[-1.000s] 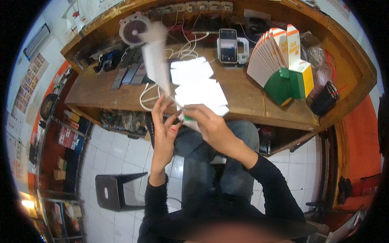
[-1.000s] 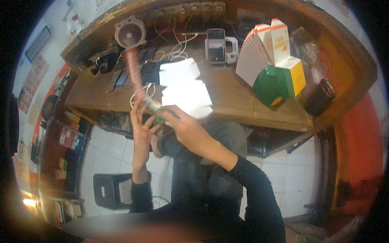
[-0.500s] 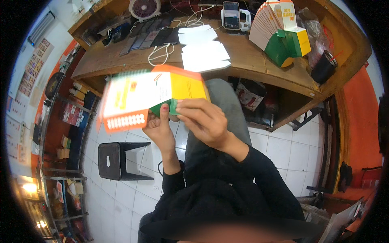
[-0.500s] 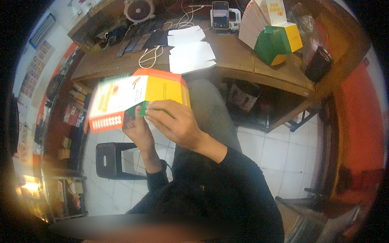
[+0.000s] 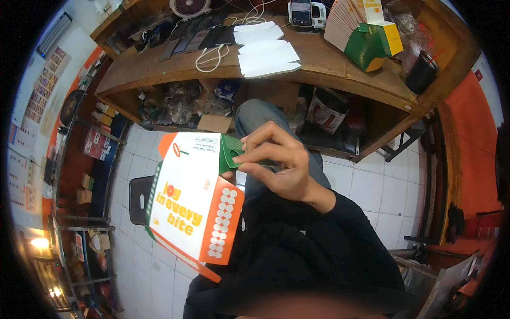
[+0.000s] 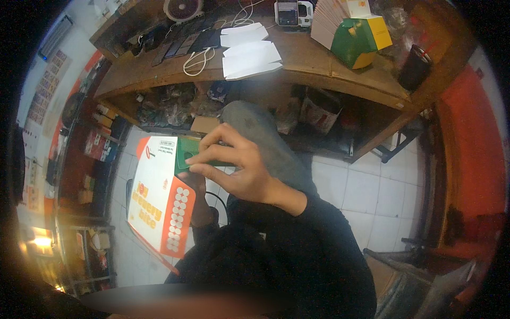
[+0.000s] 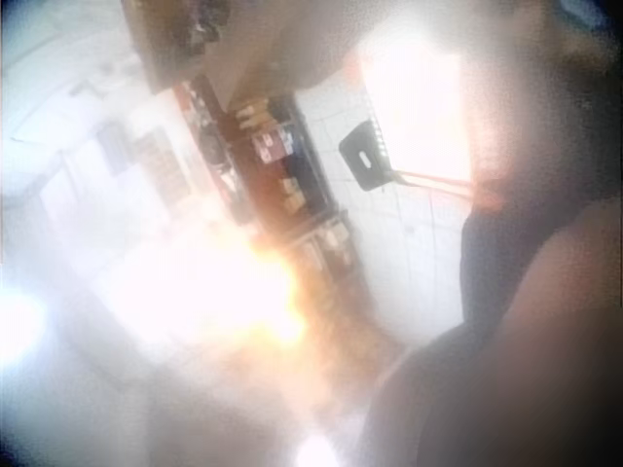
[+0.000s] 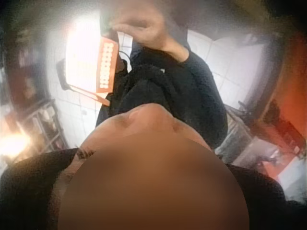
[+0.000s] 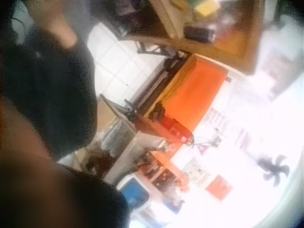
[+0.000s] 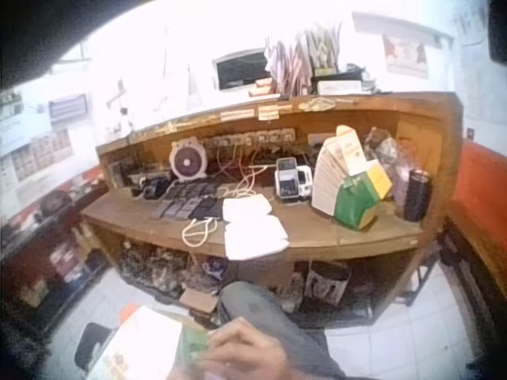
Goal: The person sits on the floor and folds flat paper sheets into small rectangular boxes. They repeatedly pick up a sheet, fold the sides, tuck flaps, and place the finished box into a stack on the table. The person occasionally touches a smartphone on the table.
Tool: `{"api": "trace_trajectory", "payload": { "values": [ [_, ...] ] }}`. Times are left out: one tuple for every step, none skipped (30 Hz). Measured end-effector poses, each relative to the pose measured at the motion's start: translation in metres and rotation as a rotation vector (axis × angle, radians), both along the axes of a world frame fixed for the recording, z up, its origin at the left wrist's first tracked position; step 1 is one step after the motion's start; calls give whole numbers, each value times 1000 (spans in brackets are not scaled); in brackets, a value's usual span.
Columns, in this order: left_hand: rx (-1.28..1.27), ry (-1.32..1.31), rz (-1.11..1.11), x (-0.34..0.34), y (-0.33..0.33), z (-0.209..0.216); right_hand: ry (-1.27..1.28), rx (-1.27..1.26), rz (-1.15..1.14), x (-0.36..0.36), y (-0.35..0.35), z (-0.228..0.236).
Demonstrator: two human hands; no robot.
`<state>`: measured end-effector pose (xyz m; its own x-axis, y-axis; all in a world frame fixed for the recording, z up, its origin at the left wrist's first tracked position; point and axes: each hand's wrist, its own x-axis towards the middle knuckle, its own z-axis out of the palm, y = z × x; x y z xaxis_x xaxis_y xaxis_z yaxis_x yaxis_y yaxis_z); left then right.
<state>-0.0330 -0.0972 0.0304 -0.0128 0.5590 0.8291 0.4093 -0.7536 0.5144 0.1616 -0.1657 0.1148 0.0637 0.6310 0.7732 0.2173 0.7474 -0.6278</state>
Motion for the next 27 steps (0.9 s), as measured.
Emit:
{"api": "trace_trajectory", "payload": {
  "values": [
    [-51, -113, -74, 0, -1, 0, -82, 41, -57, 1, -2, 2],
    [-104, -201, -135, 2, -2, 0, -161, 76, -115, 2, -5, 3],
    [-149, -267, -186, 6, -3, -1, -238, 108, -173, 3, -10, 4],
    [-184, -311, -224, 11, -2, -1, -266, 81, -191, 4, -14, 4],
    [-217, -355, -258, 17, -1, -2, -293, 55, -210, 5, -18, 4],
    [-243, -385, -282, 21, -1, -3, -321, 34, -234, 6, -21, 4],
    [-260, -398, -293, 25, 0, -4, -264, 6, -202, 7, -22, 3],
    [-279, -409, -305, 27, 1, -4, -209, -15, -174, 8, -21, 2],
    [-292, -413, -307, 29, 2, -5, -154, -20, -142, 9, -19, 0],
    [-304, -417, -309, 29, 3, -5, -168, -37, -128, 10, -16, -2],
    [-309, -423, -307, 29, 5, -6, -182, -43, -111, 11, -12, -5],
    [-316, -430, -309, 28, 6, -6, -194, -53, -96, 11, -8, -8],
    [-325, -432, -307, 26, 9, -6, -202, -30, -96, 12, -4, -11],
    [-329, -437, -306, 26, 11, -6, -207, -10, -100, 13, -1, -15],
    [-333, -439, -306, 24, 14, -6, -215, -10, -105, 14, 3, -20],
    [-339, -447, -309, 24, 18, -6, -203, 10, -141, 13, 5, -24],
    [-340, -457, -303, 22, 22, -5, -199, 15, -177, 13, 10, -29],
    [-343, -475, -300, 22, 28, -4, -201, 29, -210, 14, 16, -34],
    [-346, -494, -296, 21, 33, -3, -249, 80, -304, 18, 24, -37],
    [-350, -509, -286, 19, 38, -1, -229, 46, -302, 23, 31, -40],
    [-351, -547, -272, 18, 46, 1, -206, 13, -309, 28, 37, -42],
    [-365, -570, -258, 17, 52, 2, -174, -8, -316, 33, 43, -43],
    [-370, -611, -242, 15, 61, 4, -168, 6, -345, 40, 50, -43],
    [-388, -643, -232, 15, 68, 3, -136, -11, -329, 47, 55, -41],
    [-415, -651, -194, 16, 76, 2, -109, -17, -316, 55, 60, -39],
    [-462, -628, -129, 18, 82, -1, -81, -21, -305, 60, 64, -37],
    [-497, -639, -145, 22, 90, -5, -35, -52, -243, 63, 70, -35]
  ]
}}
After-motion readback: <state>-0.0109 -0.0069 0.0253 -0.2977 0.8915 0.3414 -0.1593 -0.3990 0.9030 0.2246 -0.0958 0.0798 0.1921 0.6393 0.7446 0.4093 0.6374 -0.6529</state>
